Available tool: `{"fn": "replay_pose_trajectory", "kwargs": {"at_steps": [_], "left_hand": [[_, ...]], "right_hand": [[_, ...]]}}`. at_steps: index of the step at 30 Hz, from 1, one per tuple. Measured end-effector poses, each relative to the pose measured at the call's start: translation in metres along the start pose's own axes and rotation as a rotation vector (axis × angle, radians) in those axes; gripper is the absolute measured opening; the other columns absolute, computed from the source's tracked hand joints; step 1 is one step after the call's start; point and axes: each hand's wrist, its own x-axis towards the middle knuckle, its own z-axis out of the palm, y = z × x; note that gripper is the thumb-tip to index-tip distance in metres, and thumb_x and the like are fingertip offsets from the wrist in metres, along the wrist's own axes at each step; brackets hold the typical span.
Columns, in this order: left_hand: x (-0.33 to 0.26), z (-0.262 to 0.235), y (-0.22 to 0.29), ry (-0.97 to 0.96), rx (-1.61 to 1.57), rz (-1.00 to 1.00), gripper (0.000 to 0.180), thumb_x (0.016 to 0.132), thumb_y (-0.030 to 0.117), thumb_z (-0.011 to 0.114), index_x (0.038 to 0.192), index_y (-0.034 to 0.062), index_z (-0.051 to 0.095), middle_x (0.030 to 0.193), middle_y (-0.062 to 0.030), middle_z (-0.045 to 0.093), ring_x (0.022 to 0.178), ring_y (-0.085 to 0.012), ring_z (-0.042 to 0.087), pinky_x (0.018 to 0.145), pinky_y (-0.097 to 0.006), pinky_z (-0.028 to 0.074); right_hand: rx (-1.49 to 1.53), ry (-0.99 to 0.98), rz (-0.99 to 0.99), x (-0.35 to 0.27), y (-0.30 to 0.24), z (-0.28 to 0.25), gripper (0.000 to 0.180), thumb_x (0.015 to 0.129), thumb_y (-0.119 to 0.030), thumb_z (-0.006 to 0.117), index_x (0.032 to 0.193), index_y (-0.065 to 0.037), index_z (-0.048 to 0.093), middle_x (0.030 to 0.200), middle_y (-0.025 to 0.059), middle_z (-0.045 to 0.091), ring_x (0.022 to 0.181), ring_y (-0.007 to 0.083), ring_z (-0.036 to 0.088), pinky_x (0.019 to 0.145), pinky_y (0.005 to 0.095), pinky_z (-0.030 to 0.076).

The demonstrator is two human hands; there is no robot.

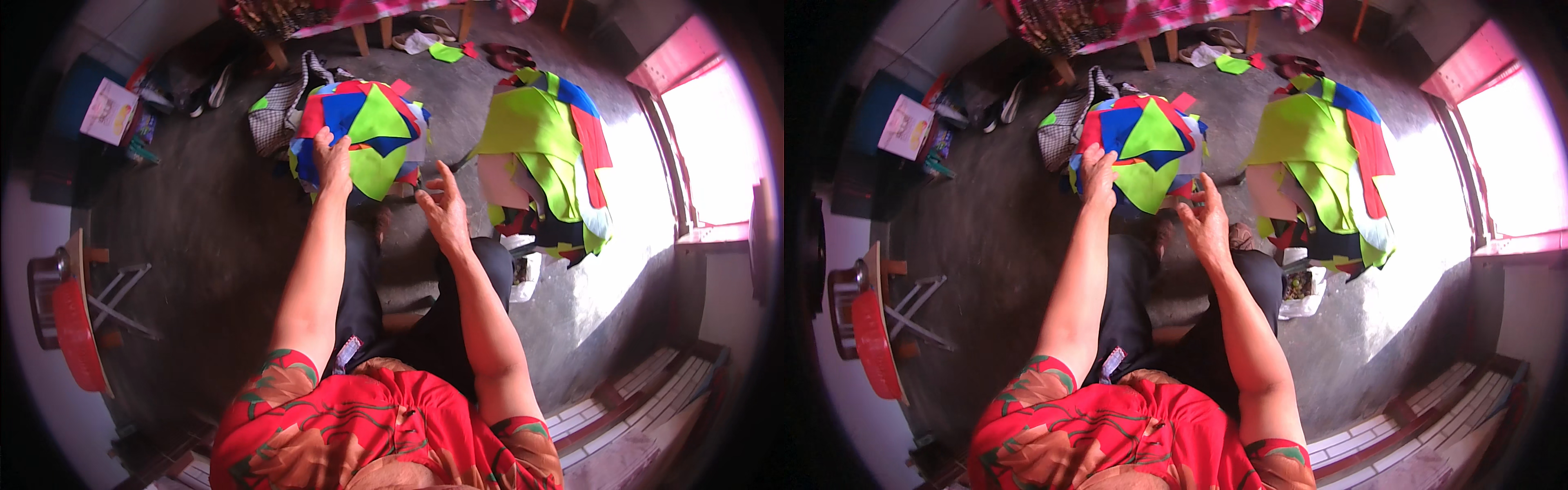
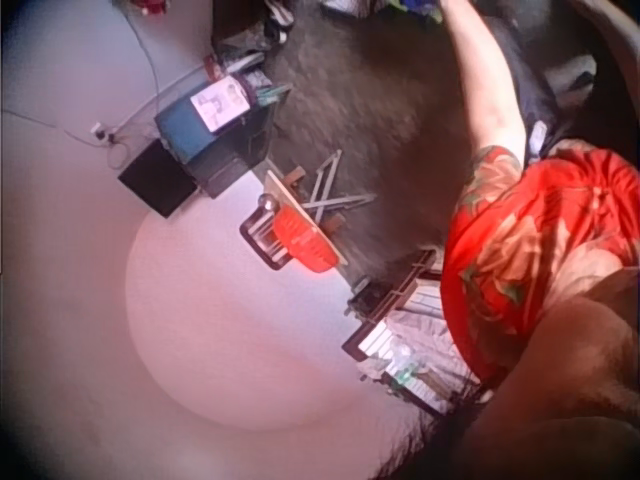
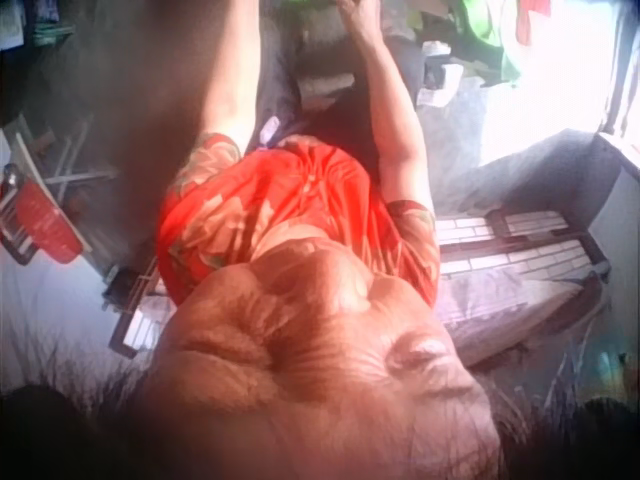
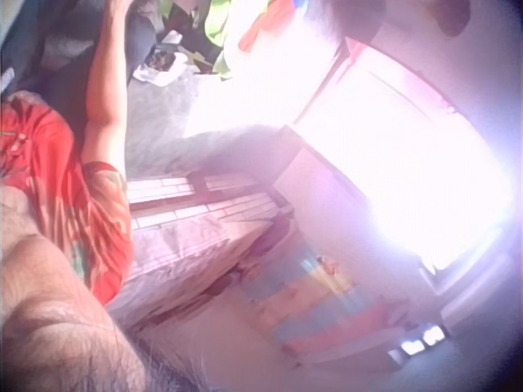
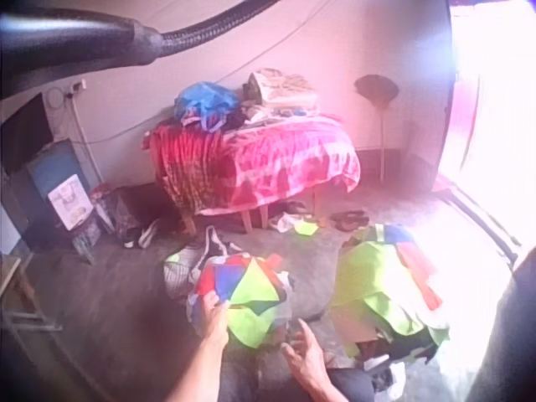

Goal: The person sits on the floor and sorts through a pile of colorful fabric pieces. They pick up individual pieces, fold them, and place them into two separate stacks on either side of their legs.

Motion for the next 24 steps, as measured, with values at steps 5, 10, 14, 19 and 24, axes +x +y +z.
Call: {"fn": "replay_pose_trajectory", "kwargs": {"at_steps": [5,10,14,19,24], "left_hand": [[-0.048,0.018,0.022,-0.160,0.033,0.201,0.032,0.083,0.003,0.061,0.114,-0.0013,0.056,0.109,-0.0105,0.061,0.098,-0.0177,0.059,0.084,-0.029,0.047],[-0.083,0.007,0.026,-0.429,0.087,0.238,0.024,0.089,0.005,0.057,0.112,-0.0003,0.056,0.092,-0.0043,0.062,0.084,-0.0108,0.057,0.073,-0.024,0.046],[-0.110,0.003,0.014,-0.660,0.349,0.226,0.022,0.088,0.007,0.058,0.109,0.0002,0.058,0.074,0.0007,0.056,0.065,-0.0087,0.047,0.060,-0.025,0.042],[-0.112,0.019,0.007,-0.714,0.688,0.445,0.022,0.084,0.006,0.060,0.106,0.0035,0.060,0.087,-0.0109,0.063,0.071,-0.0189,0.060,0.067,-0.031,0.048],[-0.106,0.041,-0.005,-0.805,0.902,0.711,0.023,0.080,0.007,0.060,0.103,0.0020,0.057,0.106,-0.0171,0.060,0.096,-0.0333,0.059,0.083,-0.038,0.047]], "right_hand": [[-0.117,0.064,-0.040,0.003,0.019,-0.008,0.067,0.078,-0.011,0.066,0.137,-0.006,0.036,0.110,0.0164,0.055,0.079,0.0239,0.060,0.075,0.0361,0.050],[-0.174,0.094,-0.105,0.004,0.020,-0.009,0.067,0.078,-0.013,0.067,0.137,-0.007,0.037,0.110,0.0164,0.054,0.082,0.0230,0.060,0.078,0.0355,0.049],[-0.132,0.110,-0.090,-0.002,0.007,-0.022,0.066,0.077,-0.013,0.066,0.136,-0.006,0.037,0.109,0.0173,0.054,0.086,0.0265,0.060,0.081,0.0378,0.048],[-0.127,0.223,-0.204,-0.006,-0.002,-0.029,0.063,0.077,-0.010,0.064,0.134,-0.005,0.038,0.112,0.0176,0.051,0.095,0.0295,0.057,0.084,0.0383,0.047],[-0.347,0.416,-0.445,-0.021,-0.017,-0.044,0.063,0.072,-0.006,0.066,0.131,-0.004,0.043,0.121,0.0197,0.047,0.112,0.0359,0.047,0.094,0.0409,0.041]]}}
